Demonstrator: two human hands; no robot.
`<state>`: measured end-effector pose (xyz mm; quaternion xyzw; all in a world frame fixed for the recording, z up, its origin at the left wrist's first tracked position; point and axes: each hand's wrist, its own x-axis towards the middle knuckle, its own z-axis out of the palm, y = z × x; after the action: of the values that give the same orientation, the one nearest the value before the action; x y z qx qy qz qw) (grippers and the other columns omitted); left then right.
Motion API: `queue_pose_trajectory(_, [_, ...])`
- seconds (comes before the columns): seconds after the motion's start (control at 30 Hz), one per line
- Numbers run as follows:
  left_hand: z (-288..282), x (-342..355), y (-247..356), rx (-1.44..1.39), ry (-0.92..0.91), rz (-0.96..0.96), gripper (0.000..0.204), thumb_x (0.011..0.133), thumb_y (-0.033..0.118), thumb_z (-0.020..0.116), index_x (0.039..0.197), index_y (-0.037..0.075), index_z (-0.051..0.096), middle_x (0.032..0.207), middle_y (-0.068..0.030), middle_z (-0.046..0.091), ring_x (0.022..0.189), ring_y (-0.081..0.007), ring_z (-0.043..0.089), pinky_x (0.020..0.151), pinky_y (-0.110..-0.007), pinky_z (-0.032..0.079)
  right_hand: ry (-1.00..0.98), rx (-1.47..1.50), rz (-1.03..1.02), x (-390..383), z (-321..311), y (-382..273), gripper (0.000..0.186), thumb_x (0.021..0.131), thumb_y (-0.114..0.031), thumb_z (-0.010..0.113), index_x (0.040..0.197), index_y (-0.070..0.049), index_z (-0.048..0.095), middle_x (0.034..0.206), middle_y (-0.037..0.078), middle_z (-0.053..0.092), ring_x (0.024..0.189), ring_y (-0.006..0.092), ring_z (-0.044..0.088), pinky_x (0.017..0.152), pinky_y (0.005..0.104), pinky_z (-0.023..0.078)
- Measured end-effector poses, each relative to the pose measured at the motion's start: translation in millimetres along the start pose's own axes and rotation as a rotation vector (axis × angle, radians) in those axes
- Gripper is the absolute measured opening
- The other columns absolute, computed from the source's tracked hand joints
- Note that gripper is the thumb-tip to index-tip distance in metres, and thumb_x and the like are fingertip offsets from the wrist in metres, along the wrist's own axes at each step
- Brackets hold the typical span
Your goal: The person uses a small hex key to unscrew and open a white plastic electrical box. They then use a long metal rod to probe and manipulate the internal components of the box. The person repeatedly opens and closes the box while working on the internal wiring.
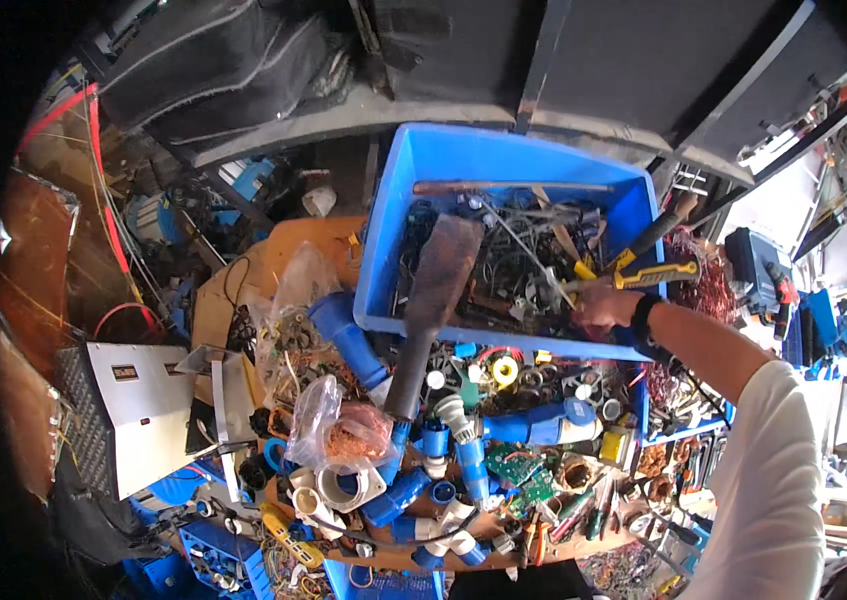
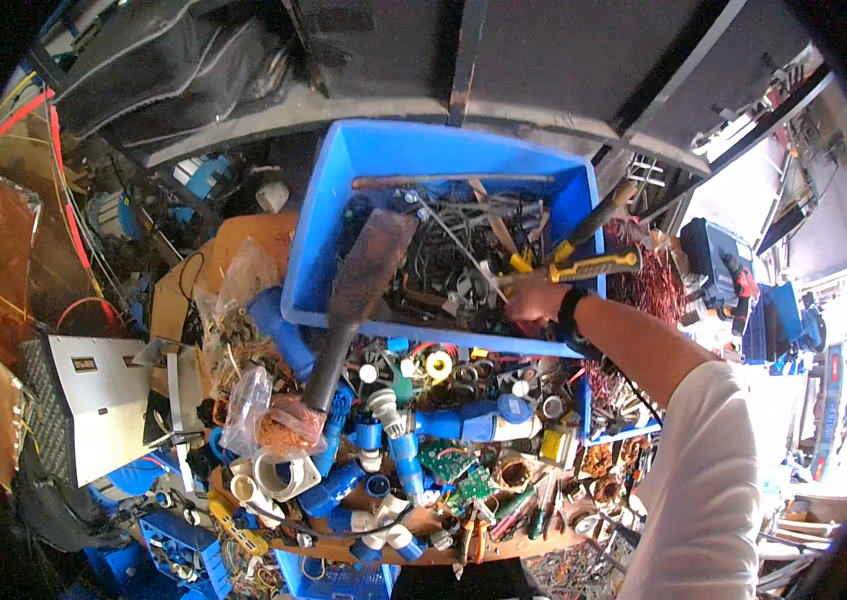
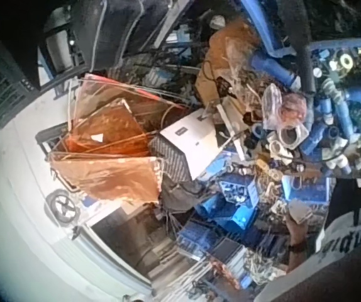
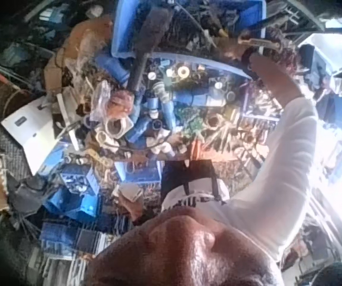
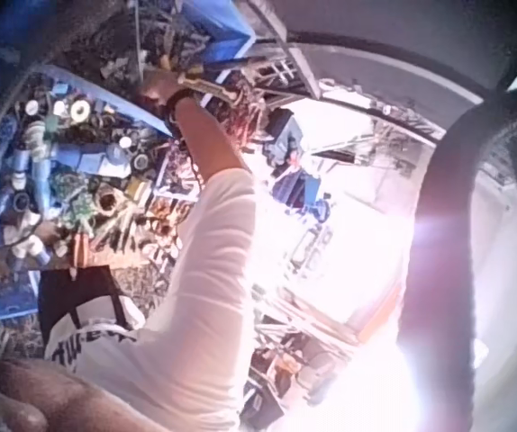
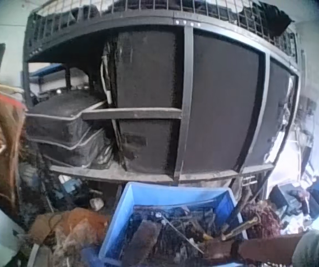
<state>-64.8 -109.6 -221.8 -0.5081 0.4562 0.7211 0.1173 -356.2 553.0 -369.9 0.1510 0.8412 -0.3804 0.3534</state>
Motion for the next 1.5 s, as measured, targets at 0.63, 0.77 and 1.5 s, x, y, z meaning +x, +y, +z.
queue_pose_trajectory(0.63, [74,-37,63,-0.184,-0.526,0.010,0.051,0.094,0.052,0.039,0.123,0.014,0.056,0.109,-0.0124,0.062,0.090,-0.0303,0.060,0.066,-0.050,0.051,0.495,0.523,-0.135,-396,72,-171,0.021,0.095,-0.023,0.060,0.105,-0.004,0.057,0.062,-0.002,0.050,0.047,0.0052,0.044,0.043,0.0215,0.036])
queue_pose_trajectory(0.77, [140,-67,78,-0.098,-0.806,0.098,0.053,0.097,0.053,0.036,0.127,0.014,0.054,0.116,-0.0109,0.062,0.101,-0.0318,0.061,0.074,-0.053,0.054,0.433,0.635,-0.138,-481,129,-170,0.022,0.097,-0.019,0.055,0.106,0.001,0.058,0.060,-0.002,0.051,0.049,0.0049,0.045,0.043,0.0222,0.035])
queue_pose_trajectory(1.5, [188,-258,-12,-0.102,-1.359,-0.216,0.059,0.097,0.055,0.035,0.127,0.009,0.054,0.115,-0.0194,0.064,0.093,-0.0321,0.066,0.071,-0.054,0.057,0.355,0.814,-0.020,-773,231,-46,0.026,0.088,-0.007,0.065,0.111,0.006,0.064,0.074,0.010,0.069,0.054,0.0062,0.056,0.046,0.0198,0.038])
